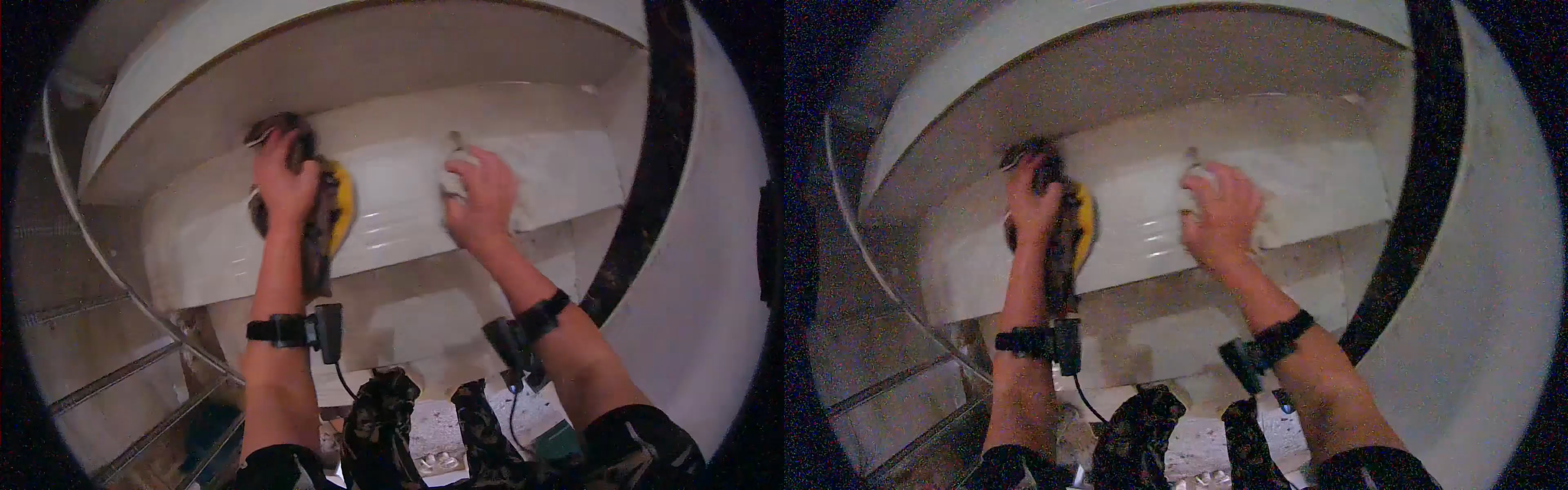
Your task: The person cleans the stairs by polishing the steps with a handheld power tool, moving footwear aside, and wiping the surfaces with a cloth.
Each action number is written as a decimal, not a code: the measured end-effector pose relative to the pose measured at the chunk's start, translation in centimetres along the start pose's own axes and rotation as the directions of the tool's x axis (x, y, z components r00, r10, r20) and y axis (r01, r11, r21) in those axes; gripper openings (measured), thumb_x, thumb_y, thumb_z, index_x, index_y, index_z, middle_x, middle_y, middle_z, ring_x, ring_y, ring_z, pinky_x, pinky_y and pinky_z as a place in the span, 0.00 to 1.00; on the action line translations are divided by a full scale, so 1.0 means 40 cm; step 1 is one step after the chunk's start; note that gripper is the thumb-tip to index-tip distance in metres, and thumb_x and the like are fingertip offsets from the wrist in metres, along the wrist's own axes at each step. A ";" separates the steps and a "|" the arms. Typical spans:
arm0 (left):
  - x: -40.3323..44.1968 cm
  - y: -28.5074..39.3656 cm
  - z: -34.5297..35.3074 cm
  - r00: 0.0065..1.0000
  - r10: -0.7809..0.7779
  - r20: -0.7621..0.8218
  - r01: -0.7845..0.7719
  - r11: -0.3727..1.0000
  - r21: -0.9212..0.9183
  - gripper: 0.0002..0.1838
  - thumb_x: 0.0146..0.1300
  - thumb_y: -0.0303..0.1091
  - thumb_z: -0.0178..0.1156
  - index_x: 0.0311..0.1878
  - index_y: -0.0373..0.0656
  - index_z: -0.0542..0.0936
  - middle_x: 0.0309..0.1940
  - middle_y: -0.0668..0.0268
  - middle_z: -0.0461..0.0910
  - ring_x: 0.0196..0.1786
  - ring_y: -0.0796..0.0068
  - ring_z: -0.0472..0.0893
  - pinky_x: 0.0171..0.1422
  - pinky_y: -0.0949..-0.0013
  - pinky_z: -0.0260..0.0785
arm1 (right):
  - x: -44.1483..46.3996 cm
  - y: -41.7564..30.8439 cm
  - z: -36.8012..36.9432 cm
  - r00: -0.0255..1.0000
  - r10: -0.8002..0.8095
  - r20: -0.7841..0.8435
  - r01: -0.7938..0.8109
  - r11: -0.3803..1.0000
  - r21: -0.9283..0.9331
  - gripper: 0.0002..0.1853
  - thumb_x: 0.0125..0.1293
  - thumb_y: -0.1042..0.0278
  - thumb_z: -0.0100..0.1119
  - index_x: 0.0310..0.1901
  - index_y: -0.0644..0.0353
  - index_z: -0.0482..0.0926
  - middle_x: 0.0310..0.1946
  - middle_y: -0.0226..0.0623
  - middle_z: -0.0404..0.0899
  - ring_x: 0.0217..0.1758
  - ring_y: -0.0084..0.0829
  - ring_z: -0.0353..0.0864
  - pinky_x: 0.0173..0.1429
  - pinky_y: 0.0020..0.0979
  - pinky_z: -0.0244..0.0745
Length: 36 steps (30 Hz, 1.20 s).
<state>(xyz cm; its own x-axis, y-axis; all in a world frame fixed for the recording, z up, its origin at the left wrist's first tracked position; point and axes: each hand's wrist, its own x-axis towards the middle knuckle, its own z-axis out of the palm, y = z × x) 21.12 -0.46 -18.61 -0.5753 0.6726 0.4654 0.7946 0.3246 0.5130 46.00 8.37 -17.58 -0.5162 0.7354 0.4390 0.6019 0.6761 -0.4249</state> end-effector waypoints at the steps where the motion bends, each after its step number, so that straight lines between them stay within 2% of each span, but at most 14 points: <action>1: 0.005 0.054 0.050 0.997 0.077 0.017 -0.076 0.995 -0.067 0.23 0.36 0.34 0.54 0.42 0.42 0.75 0.49 0.51 0.70 0.53 0.54 0.68 0.58 0.58 0.57 | -0.002 0.009 -0.006 0.999 -0.035 -0.032 0.037 0.997 0.074 0.21 0.35 0.72 0.60 0.37 0.49 0.73 0.49 0.41 0.64 0.53 0.45 0.62 0.54 0.41 0.56; 4: 0.018 0.226 0.182 0.975 0.213 0.057 -0.201 0.965 -0.170 0.24 0.35 0.34 0.55 0.43 0.43 0.76 0.49 0.52 0.70 0.52 0.54 0.69 0.59 0.59 0.57 | -0.063 0.008 -0.079 0.985 0.079 -0.156 -0.019 0.937 0.350 0.20 0.34 0.74 0.58 0.36 0.51 0.74 0.46 0.43 0.66 0.52 0.45 0.63 0.54 0.40 0.58; 8: 0.017 0.410 0.320 0.961 0.263 0.087 -0.248 0.956 -0.159 0.25 0.34 0.33 0.55 0.43 0.45 0.76 0.50 0.54 0.70 0.52 0.54 0.69 0.58 0.59 0.58 | -0.270 0.064 -0.280 0.960 0.251 -0.122 -0.158 0.849 0.504 0.20 0.35 0.77 0.56 0.36 0.55 0.73 0.45 0.45 0.67 0.53 0.43 0.64 0.56 0.39 0.58; 10: 0.015 0.495 0.364 0.920 0.361 0.152 -0.272 0.867 -0.417 0.24 0.33 0.32 0.55 0.42 0.47 0.77 0.50 0.56 0.70 0.52 0.56 0.69 0.58 0.59 0.58 | -0.357 0.106 -0.345 0.863 0.504 0.026 -0.422 0.692 0.585 0.19 0.35 0.81 0.53 0.36 0.58 0.72 0.46 0.47 0.66 0.54 0.41 0.64 0.59 0.37 0.57; 16: -0.187 0.812 0.495 0.717 0.663 0.213 -0.377 0.627 -0.682 0.18 0.32 0.27 0.54 0.34 0.46 0.78 0.47 0.59 0.73 0.49 0.57 0.71 0.57 0.61 0.60 | -0.577 0.266 -0.416 0.670 0.737 0.086 -0.660 0.540 0.523 0.17 0.39 0.82 0.49 0.36 0.60 0.71 0.43 0.43 0.68 0.52 0.37 0.66 0.58 0.31 0.56; 21: -0.257 0.826 0.430 0.664 0.680 0.311 -0.242 0.589 -0.771 0.17 0.32 0.25 0.52 0.31 0.46 0.78 0.44 0.60 0.75 0.47 0.58 0.71 0.54 0.62 0.62 | -0.610 0.275 -0.482 0.604 0.783 0.146 -0.693 0.426 0.582 0.15 0.43 0.80 0.48 0.37 0.60 0.70 0.42 0.38 0.70 0.50 0.32 0.67 0.57 0.29 0.57; 25: -0.295 0.750 0.250 0.630 0.599 0.495 0.081 0.582 -0.809 0.17 0.32 0.23 0.51 0.32 0.44 0.77 0.44 0.60 0.74 0.50 0.62 0.71 0.56 0.67 0.61 | -0.652 0.306 -0.466 0.604 0.782 0.157 -0.717 0.445 0.536 0.14 0.44 0.80 0.45 0.36 0.60 0.70 0.33 0.31 0.70 0.38 0.23 0.67 0.46 0.24 0.63; 26: -0.290 0.723 0.188 0.624 0.476 0.619 0.165 0.694 -0.700 0.17 0.34 0.21 0.51 0.33 0.42 0.76 0.46 0.60 0.73 0.52 0.63 0.70 0.58 0.67 0.59 | -0.657 0.313 -0.467 0.565 0.798 0.209 -0.765 0.412 0.495 0.14 0.45 0.78 0.47 0.37 0.60 0.70 0.36 0.33 0.71 0.41 0.26 0.68 0.48 0.26 0.63; 28: -0.266 0.603 0.101 0.671 0.353 0.652 0.309 0.667 -0.678 0.19 0.36 0.18 0.48 0.36 0.41 0.75 0.48 0.61 0.71 0.54 0.68 0.68 0.59 0.69 0.58 | -0.675 0.311 -0.478 0.452 0.824 0.342 -0.827 0.243 0.507 0.15 0.45 0.76 0.51 0.38 0.62 0.70 0.37 0.35 0.72 0.43 0.27 0.69 0.48 0.26 0.64; 30: -0.231 0.501 -0.035 0.740 0.096 0.665 0.393 0.741 -0.545 0.20 0.36 0.16 0.49 0.37 0.39 0.75 0.49 0.61 0.71 0.53 0.68 0.69 0.58 0.69 0.59 | -0.741 0.299 -0.478 0.340 0.843 0.417 -0.845 0.079 0.530 0.15 0.44 0.75 0.52 0.38 0.62 0.70 0.37 0.35 0.72 0.41 0.26 0.70 0.46 0.26 0.64; 32: -0.197 0.358 -0.095 0.877 0.046 0.477 0.267 0.781 -0.565 0.20 0.43 0.17 0.48 0.43 0.39 0.72 0.45 0.61 0.71 0.48 0.69 0.71 0.54 0.69 0.63 | -0.851 0.317 -0.433 0.467 0.724 0.507 -0.778 0.065 0.624 0.14 0.47 0.74 0.53 0.39 0.61 0.71 0.34 0.34 0.73 0.38 0.25 0.71 0.43 0.26 0.66; 33: -0.179 0.280 -0.122 0.865 -0.039 0.500 0.402 0.652 -0.643 0.20 0.47 0.17 0.47 0.47 0.38 0.69 0.46 0.58 0.70 0.49 0.68 0.71 0.51 0.68 0.66 | -0.884 0.298 -0.422 0.438 0.741 0.509 -0.790 0.048 0.611 0.14 0.47 0.74 0.53 0.39 0.61 0.71 0.34 0.34 0.73 0.38 0.25 0.71 0.43 0.26 0.66; 35: -0.123 0.186 -0.099 0.908 -0.175 0.380 0.364 0.776 -0.514 0.20 0.50 0.21 0.48 0.50 0.36 0.67 0.48 0.56 0.69 0.48 0.66 0.72 0.51 0.68 0.66 | -0.906 0.278 -0.402 0.167 0.742 0.649 -0.617 -0.435 0.656 0.13 0.50 0.72 0.55 0.40 0.60 0.71 0.30 0.31 0.73 0.34 0.24 0.72 0.39 0.27 0.68; 36: -0.127 0.132 -0.054 0.903 -0.174 0.394 0.370 0.780 -0.504 0.20 0.50 0.21 0.48 0.50 0.36 0.67 0.48 0.56 0.69 0.48 0.66 0.72 0.51 0.68 0.66 | -0.935 0.281 -0.392 0.151 0.742 0.654 -0.614 -0.448 0.650 0.13 0.50 0.72 0.55 0.40 0.60 0.71 0.30 0.31 0.73 0.34 0.24 0.72 0.39 0.27 0.68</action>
<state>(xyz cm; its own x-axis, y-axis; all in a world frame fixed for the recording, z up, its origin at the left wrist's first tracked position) 27.81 -3.62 -16.70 -0.5812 0.8124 0.0468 0.3095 0.1674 0.9361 81.64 -12.23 -26.36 -0.0300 0.6420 -0.7661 -0.3492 -0.7249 -0.5938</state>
